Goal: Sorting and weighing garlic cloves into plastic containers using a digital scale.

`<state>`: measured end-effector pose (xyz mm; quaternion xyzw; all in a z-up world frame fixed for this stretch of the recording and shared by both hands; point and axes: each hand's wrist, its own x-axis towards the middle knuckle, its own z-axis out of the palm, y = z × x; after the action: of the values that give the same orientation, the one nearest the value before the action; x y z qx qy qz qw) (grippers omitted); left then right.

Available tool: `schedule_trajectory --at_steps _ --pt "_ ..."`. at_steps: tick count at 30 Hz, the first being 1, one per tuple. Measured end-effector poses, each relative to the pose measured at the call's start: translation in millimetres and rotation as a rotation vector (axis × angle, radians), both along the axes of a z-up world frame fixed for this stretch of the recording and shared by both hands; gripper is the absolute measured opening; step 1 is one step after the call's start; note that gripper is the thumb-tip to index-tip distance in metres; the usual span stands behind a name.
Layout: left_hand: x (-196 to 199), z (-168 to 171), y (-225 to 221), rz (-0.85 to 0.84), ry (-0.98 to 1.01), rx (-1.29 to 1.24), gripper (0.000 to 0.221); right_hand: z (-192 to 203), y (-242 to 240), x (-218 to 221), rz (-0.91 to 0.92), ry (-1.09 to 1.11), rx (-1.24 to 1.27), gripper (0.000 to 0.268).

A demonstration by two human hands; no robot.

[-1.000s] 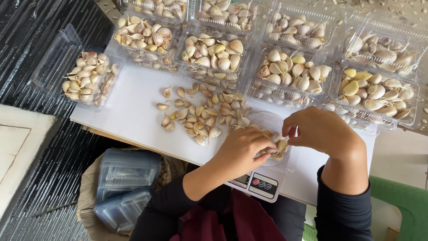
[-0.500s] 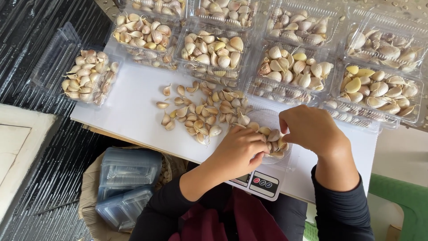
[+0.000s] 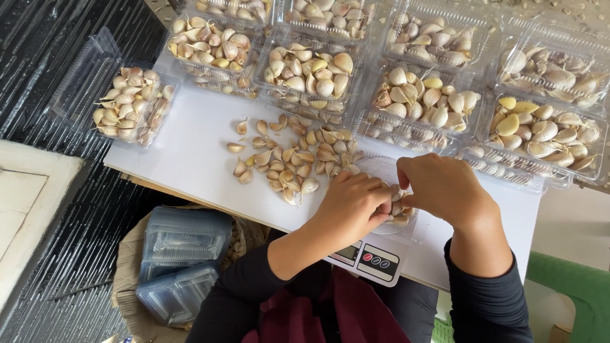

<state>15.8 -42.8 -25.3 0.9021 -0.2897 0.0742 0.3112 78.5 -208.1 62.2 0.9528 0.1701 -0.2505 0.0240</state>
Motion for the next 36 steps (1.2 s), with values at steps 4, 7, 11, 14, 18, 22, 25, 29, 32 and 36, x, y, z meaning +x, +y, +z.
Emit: schedule_trajectory --at_steps 4,7,11,14,18,22,25,29,32,36 --pt "-4.9 1.3 0.7 0.029 -0.020 -0.057 0.020 -3.2 0.0 0.2 0.013 -0.016 -0.012 0.023" --pt "-5.5 0.5 9.7 0.054 -0.150 -0.114 0.013 0.3 -2.0 1.0 0.015 0.003 0.042 0.023" --pt "1.1 6.1 45.5 0.137 -0.223 -0.340 0.011 9.8 -0.7 0.4 -0.018 0.080 0.097 0.025" --pt "5.6 -10.7 84.2 0.281 -0.242 -0.262 0.029 7.8 4.1 -2.1 0.001 0.027 0.304 0.024" --pt "-6.2 -28.3 125.8 0.374 -0.185 -0.067 0.062 -3.9 18.8 -9.5 0.256 -0.132 0.656 0.021" --pt "-14.2 -49.1 127.2 0.410 -0.071 0.029 0.090 0.1 47.4 -21.5 0.382 -0.154 0.776 0.025" --pt "-13.3 -59.1 122.3 0.462 -0.123 0.100 0.107 3.7 69.9 -25.6 0.434 -0.168 0.826 0.034" --pt "-12.5 -51.6 113.3 0.501 -0.045 0.141 0.084 -7.9 98.9 -17.1 0.539 -0.225 0.679 0.034" --pt "-8.6 -62.3 108.6 0.503 0.058 0.117 0.070 -37.1 112.3 1.2 0.620 -0.361 0.488 0.040" --pt "-3.8 -80.5 107.4 0.571 -0.149 0.095 0.031 -57.8 113.2 14.1 0.616 -0.298 0.305 0.050"
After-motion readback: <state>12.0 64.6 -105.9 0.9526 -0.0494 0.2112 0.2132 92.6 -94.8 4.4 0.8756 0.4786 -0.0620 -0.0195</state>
